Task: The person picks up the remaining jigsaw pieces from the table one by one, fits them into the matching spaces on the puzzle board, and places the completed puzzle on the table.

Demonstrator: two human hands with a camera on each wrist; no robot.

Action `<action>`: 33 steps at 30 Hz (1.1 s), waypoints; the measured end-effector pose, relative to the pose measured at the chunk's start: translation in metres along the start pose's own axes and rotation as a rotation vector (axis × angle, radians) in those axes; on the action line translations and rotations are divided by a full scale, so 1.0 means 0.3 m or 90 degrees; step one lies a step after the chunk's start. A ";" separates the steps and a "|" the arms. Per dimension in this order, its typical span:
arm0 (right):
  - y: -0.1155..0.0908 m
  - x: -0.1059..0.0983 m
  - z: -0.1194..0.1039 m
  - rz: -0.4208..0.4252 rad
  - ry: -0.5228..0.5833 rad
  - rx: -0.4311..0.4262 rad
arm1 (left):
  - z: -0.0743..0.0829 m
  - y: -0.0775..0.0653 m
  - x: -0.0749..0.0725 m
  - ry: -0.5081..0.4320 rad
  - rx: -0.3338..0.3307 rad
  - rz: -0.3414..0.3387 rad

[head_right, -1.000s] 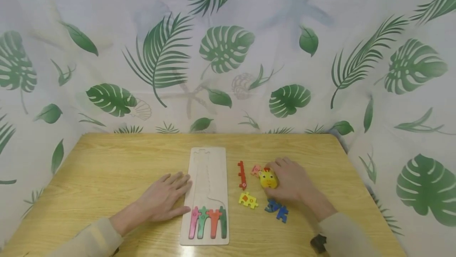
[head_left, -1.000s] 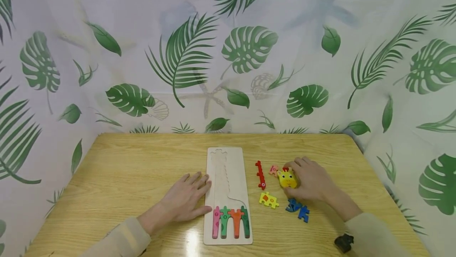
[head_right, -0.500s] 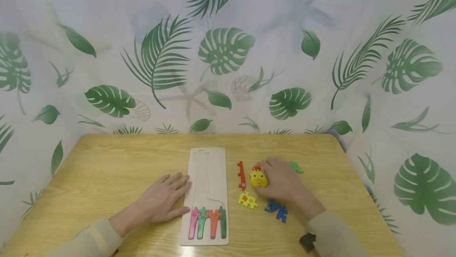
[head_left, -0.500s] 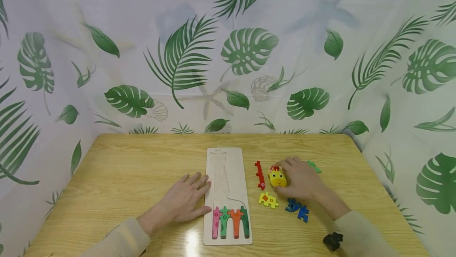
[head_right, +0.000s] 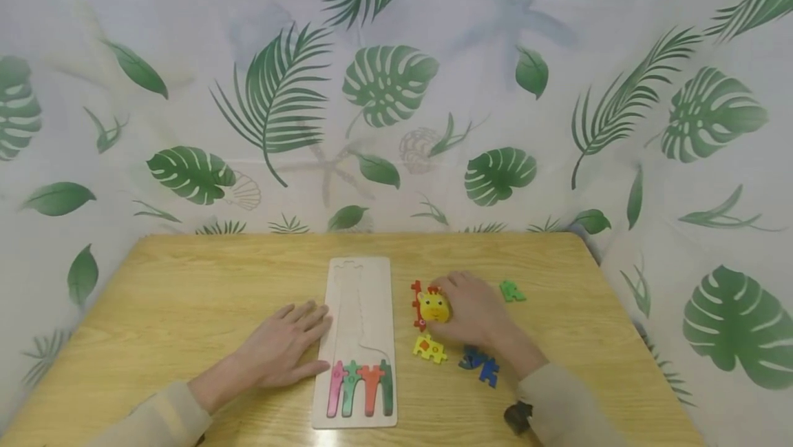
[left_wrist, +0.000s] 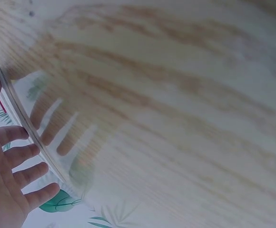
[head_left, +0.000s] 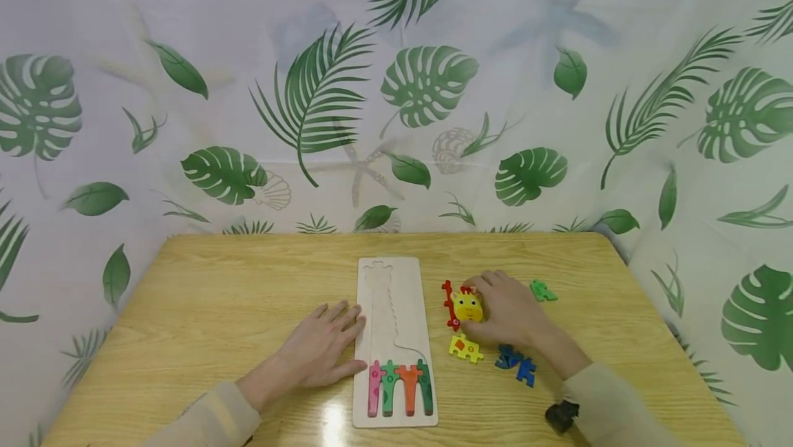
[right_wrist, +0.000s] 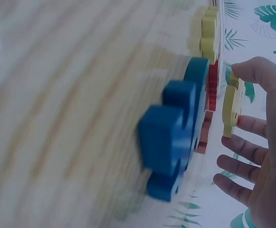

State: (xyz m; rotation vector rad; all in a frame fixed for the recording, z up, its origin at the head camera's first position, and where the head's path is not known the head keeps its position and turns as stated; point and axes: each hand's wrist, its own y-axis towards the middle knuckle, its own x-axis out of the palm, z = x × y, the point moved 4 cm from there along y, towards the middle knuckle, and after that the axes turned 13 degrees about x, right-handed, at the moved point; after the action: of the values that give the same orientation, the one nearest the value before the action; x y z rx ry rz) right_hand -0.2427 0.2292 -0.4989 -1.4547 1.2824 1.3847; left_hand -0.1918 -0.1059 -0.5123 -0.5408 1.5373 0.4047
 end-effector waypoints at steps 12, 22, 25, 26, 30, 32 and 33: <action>-0.006 0.003 -0.060 0.010 0.000 0.007 | 0.013 -0.014 -0.001 0.005 0.008 0.007; 0.002 0.000 -0.111 0.009 0.024 0.020 | 0.014 -0.026 -0.003 0.009 0.018 0.018; 0.007 -0.001 -0.125 -0.002 0.028 0.025 | 0.010 -0.028 -0.003 0.011 0.020 0.018; 0.009 0.000 -0.129 -0.006 0.028 0.027 | 0.008 -0.027 -0.004 0.011 0.020 0.018; 0.017 0.001 -0.144 -0.015 0.030 0.025 | 0.003 -0.026 -0.004 0.010 0.021 0.017; 0.022 -0.002 -0.152 -0.019 0.034 0.026 | 0.001 -0.025 -0.005 0.006 0.021 0.015; 0.024 -0.003 -0.156 -0.022 0.035 0.026 | -0.001 -0.024 -0.005 0.005 0.022 0.014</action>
State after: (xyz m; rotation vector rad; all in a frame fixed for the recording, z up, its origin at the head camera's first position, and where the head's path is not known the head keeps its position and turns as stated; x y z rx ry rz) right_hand -0.2384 0.1829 -0.4905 -1.4886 1.3065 1.2976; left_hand -0.1880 -0.1117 -0.5101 -0.4991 1.5570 0.3928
